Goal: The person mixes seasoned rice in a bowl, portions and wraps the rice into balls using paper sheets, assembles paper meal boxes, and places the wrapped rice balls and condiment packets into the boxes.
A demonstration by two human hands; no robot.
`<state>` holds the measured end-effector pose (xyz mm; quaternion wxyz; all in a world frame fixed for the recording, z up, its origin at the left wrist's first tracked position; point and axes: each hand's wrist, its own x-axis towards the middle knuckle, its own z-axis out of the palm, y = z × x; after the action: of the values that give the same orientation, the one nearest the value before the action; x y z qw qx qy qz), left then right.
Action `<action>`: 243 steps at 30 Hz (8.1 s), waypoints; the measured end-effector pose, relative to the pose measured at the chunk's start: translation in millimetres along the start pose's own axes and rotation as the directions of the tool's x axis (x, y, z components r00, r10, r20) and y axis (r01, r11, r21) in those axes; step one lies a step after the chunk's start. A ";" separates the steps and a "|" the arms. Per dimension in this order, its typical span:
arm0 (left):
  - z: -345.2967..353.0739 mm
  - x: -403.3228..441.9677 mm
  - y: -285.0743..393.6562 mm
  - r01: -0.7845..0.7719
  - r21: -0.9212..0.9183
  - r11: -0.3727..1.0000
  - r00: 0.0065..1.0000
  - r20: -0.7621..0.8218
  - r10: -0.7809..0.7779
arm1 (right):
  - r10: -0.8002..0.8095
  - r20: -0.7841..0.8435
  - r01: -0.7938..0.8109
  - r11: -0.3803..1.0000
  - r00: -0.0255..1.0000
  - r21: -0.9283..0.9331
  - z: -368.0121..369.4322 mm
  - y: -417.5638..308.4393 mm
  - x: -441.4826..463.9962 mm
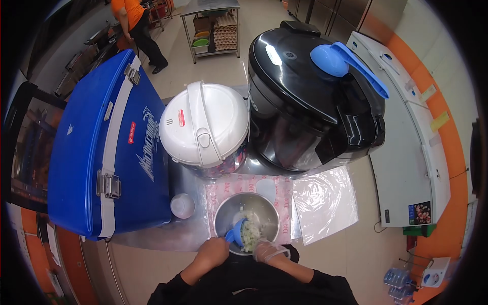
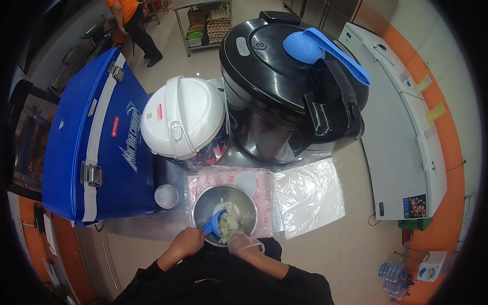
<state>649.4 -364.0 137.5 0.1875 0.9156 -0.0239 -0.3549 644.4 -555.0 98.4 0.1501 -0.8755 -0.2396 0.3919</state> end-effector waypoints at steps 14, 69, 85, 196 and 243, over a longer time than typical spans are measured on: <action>-1.9 -7.3 7.8 0.164 -0.498 0.851 0.985 0.127 -0.115 | 0.336 -0.059 -0.325 0.935 0.940 0.140 -11.0 -12.7 -28.5; 36.0 -21.3 3.0 -0.036 -0.275 0.961 0.999 -0.008 0.035 | 0.561 0.007 -0.512 0.750 0.828 0.418 4.8 -19.8 -44.6; 49.9 -32.0 -1.3 0.096 -0.768 0.633 0.991 0.016 -0.131 | 0.494 -0.308 -0.381 0.852 0.813 0.360 -23.6 -47.3 -81.0; -8.2 34.2 -120.6 -0.019 -0.561 0.828 0.931 -0.312 -0.189 | 0.830 -0.466 -0.143 0.524 0.305 0.839 43.9 105.2 -90.4; 159.7 210.7 412.8 -0.582 0.296 0.758 0.623 -0.437 0.649 | 0.359 -0.765 0.321 0.751 0.534 0.576 14.6 429.6 -170.9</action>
<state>738.5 -836.7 43.0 0.2388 0.9211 -0.3073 -0.0087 664.3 -1006.6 0.3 0.5398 -0.8410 0.0287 -0.0218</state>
